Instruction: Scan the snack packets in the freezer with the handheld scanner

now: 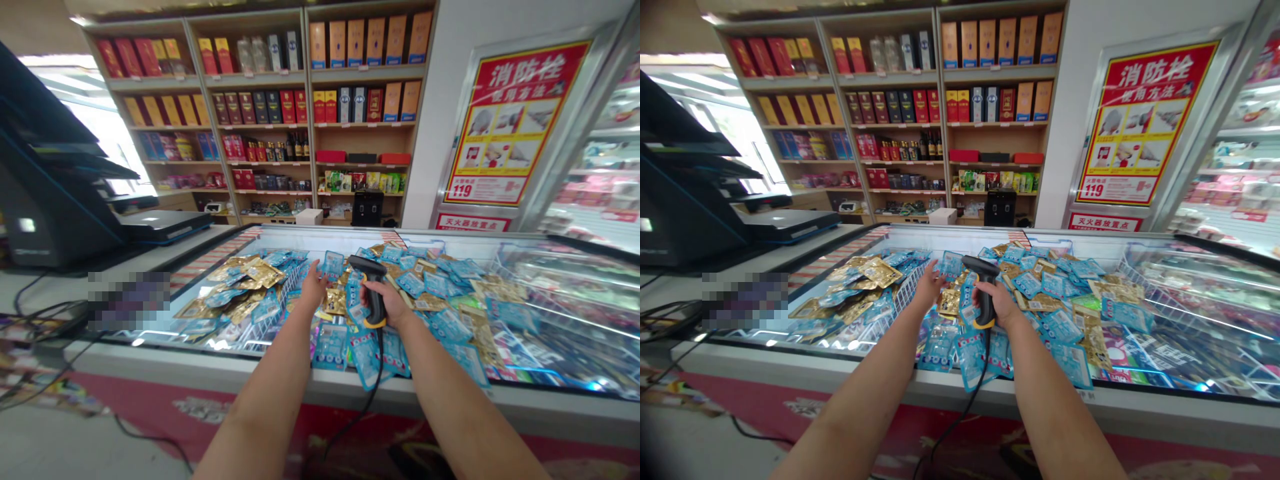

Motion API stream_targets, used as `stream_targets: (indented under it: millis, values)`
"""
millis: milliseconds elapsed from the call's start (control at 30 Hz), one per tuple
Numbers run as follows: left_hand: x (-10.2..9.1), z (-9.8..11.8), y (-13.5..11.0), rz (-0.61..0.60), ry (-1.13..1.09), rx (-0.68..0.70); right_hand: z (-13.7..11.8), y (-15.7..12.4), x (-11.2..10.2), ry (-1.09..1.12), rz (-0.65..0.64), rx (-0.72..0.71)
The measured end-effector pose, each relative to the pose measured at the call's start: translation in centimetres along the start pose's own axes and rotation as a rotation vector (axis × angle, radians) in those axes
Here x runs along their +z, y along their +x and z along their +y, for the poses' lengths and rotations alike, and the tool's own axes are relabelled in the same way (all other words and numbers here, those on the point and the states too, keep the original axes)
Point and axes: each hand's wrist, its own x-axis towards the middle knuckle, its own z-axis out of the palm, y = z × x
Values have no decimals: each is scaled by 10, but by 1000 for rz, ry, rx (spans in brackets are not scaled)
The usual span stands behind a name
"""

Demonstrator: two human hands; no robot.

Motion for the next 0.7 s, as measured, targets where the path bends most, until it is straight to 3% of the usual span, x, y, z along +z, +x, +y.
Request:
stream_targets:
  millis: [133,267,433,567,700]
  values:
    - [-4,8,-1,65,-55,-27,-2,-1,2,6,8,7]
    - [-11,16,4,286,-135,-106,-2,-1,2,13,0,-1]
    - [-24,23,11,513,-316,-96,-3,-1,2,28,-2,8]
    - [-33,22,15,586,-419,-180,-4,-1,3,38,11,26]
    - [-37,17,21,562,-396,-171,-3,-1,2,53,17,32]
